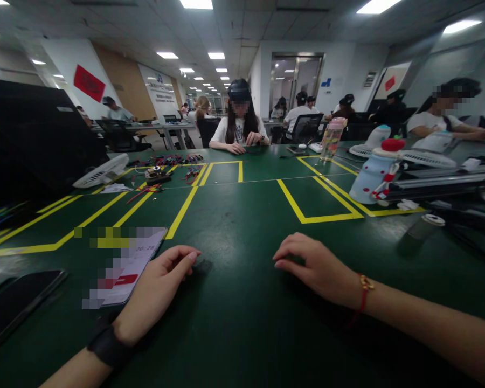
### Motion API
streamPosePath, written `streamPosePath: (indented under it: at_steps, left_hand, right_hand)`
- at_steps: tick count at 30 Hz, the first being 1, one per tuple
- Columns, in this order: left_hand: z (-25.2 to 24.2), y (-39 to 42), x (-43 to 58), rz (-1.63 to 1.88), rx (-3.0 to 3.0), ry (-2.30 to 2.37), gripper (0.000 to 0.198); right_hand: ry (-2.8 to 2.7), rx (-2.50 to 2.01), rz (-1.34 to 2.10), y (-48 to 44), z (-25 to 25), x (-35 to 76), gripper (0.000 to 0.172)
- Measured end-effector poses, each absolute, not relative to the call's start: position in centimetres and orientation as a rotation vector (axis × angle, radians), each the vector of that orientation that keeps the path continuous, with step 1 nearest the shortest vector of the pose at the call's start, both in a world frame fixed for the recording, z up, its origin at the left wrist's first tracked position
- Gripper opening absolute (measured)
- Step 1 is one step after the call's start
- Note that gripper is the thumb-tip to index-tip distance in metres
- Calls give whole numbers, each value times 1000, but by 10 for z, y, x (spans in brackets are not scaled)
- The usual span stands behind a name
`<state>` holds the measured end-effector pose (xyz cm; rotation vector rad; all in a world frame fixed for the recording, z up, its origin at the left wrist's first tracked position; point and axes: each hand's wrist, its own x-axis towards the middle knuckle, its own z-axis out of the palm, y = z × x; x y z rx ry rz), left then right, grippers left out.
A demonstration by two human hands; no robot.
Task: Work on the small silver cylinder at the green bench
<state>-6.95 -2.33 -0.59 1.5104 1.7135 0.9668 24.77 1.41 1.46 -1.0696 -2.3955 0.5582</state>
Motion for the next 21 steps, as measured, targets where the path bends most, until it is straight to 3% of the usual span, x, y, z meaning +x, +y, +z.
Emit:
streamPosePath:
  at_steps: [7,12,21]
  left_hand:
    - [-5,-23,-68,954,1513,1700,35]
    - [-9,-24,-70,946,1521,1725,36]
    - [-7,-26,-72,925,1548,1739,36]
  right_hand:
    - [-1733,-1939,-299,43,50,439,32]
    - [-1559,-2367,-107,44,45,509,37]
    - [-1476,-2441,-133,49,39,532,46]
